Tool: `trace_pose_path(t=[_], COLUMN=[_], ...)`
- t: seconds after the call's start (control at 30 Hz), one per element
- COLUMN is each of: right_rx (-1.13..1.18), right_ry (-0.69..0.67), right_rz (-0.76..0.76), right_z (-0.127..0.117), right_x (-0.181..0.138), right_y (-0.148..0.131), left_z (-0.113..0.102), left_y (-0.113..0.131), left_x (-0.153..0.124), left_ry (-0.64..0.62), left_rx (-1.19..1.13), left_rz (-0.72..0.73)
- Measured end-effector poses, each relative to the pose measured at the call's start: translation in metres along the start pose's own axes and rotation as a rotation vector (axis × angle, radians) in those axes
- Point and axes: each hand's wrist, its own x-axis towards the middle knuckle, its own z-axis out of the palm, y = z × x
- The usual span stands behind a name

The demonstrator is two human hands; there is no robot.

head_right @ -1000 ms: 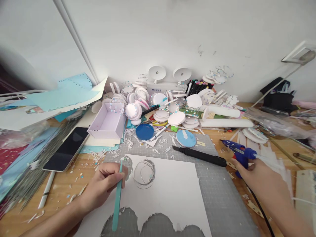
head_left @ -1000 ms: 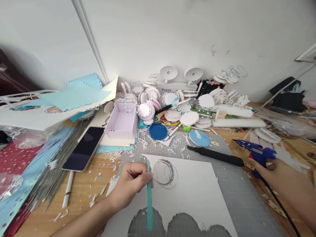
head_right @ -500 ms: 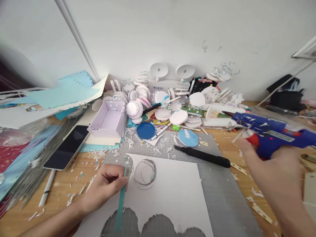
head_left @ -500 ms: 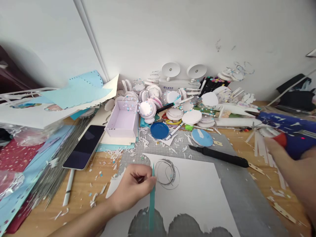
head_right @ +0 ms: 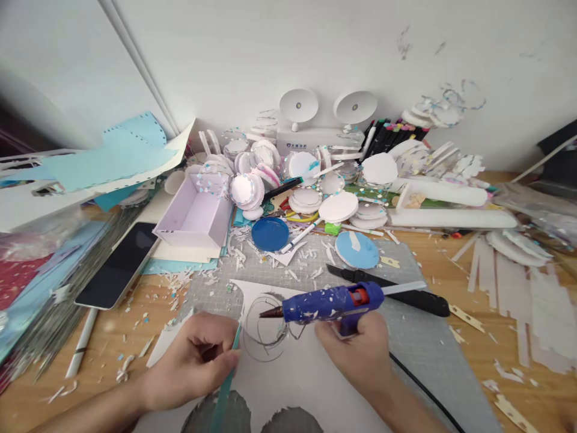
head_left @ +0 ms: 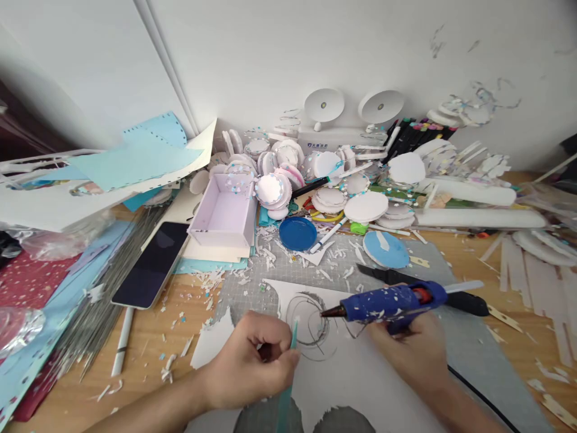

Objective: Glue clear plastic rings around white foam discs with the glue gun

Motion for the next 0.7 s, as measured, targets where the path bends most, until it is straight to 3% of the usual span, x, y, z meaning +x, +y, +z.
trace_pose_path(t=[0.2, 0.7], right_rx=[0.001, -0.084], right_ry=[-0.123, -0.156], right_rz=[-0.033, -0.072], right_z=[-0.0005, -0.0007], right_x=[-0.0082, -0.0080], right_y=[0.0060, 0.0037], left_z=[0.0027, 0.0040], left_y=[-0.0027, -0.0013], left_x=[-0.0019, -0.0012], left_ry=[-0.022, -0.017], left_rx=[-0.005, 0.000], left_rz=[0.027, 0.104])
